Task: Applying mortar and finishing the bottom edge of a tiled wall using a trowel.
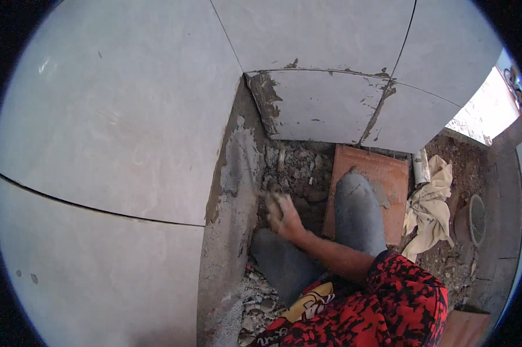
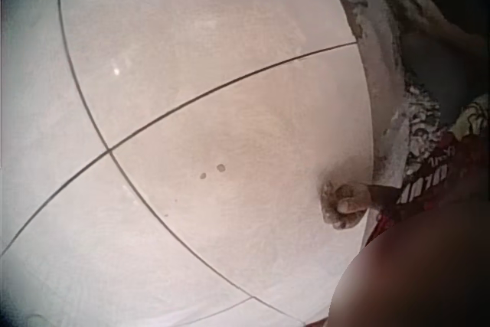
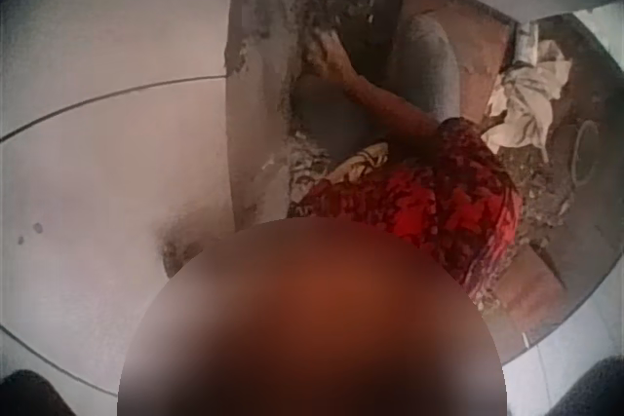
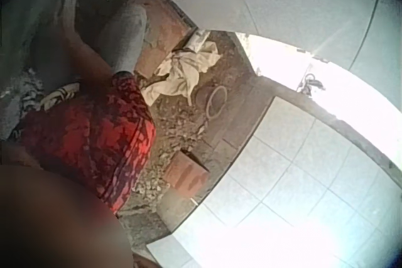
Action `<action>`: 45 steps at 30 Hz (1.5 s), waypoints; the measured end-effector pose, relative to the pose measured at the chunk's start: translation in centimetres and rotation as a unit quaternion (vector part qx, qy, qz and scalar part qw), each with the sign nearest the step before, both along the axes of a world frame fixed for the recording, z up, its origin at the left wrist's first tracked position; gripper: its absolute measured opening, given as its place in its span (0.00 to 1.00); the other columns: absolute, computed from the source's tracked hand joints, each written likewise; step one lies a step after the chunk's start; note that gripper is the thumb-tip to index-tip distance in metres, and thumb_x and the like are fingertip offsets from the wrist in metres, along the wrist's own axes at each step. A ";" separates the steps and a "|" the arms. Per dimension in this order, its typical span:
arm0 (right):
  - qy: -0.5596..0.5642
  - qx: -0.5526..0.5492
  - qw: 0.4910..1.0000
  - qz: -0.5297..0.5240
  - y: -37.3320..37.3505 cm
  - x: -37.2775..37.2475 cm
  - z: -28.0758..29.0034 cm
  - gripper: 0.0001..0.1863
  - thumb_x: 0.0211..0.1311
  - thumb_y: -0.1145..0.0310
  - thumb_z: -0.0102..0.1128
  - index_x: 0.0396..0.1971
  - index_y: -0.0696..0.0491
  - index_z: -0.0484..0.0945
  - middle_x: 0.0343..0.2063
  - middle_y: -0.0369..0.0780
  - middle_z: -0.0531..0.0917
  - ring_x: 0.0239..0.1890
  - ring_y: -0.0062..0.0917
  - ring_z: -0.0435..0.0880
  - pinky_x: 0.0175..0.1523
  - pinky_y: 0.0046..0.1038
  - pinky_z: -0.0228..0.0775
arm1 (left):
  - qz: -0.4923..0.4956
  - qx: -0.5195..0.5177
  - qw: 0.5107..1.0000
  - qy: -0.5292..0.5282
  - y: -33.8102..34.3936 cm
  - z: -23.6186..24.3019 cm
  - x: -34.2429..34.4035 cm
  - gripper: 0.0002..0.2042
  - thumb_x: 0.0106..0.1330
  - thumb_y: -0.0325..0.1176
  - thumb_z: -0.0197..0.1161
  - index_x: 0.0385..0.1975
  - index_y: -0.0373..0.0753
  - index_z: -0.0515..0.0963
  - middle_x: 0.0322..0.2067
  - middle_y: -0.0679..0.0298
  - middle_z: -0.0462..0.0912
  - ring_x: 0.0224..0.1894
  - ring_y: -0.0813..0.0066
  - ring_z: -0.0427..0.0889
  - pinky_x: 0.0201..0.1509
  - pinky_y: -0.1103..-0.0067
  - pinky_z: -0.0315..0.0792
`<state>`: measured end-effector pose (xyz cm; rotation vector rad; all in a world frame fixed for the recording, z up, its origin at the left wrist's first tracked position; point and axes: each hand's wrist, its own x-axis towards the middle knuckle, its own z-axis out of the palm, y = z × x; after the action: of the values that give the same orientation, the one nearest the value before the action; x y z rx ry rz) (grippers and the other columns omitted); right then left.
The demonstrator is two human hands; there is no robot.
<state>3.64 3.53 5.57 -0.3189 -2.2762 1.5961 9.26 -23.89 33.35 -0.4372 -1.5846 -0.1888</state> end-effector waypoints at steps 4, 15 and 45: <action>-0.089 0.006 0.995 -0.054 4.5 -4.3 -0.2 0.30 0.53 0.67 0.54 0.56 0.59 0.56 0.55 0.55 0.61 0.60 0.52 0.54 0.63 0.40 0.46 | -0.146 0.055 0.988 0.016 1.0 0.5 -0.6 0.13 0.64 0.33 0.47 0.36 0.26 0.68 0.25 0.49 0.75 0.22 0.61 0.77 0.22 0.74 0.75; 0.081 0.059 0.995 -0.013 -0.4 -2.2 3.3 0.29 0.48 0.69 0.58 0.51 0.60 0.61 0.45 0.51 0.66 0.49 0.42 0.66 0.54 0.34 0.57 | -0.125 0.048 0.990 0.049 0.3 -0.4 -0.4 0.15 0.64 0.35 0.46 0.35 0.25 0.68 0.22 0.50 0.75 0.19 0.64 0.76 0.21 0.75 0.74; -0.259 0.090 0.939 -0.207 18.3 17.1 -4.2 0.20 0.53 0.67 0.53 0.47 0.57 0.66 0.27 0.40 0.73 0.30 0.25 0.72 0.35 0.25 0.67 | -0.343 0.145 0.675 -0.637 14.0 -17.7 -4.1 0.15 0.57 0.35 0.55 0.41 0.31 0.72 0.40 0.52 0.76 0.39 0.60 0.76 0.44 0.68 0.69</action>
<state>20.78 21.85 1.36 -1.2028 -2.4658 1.1716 5.16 -9.88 15.70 -0.6908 -2.5895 -1.6102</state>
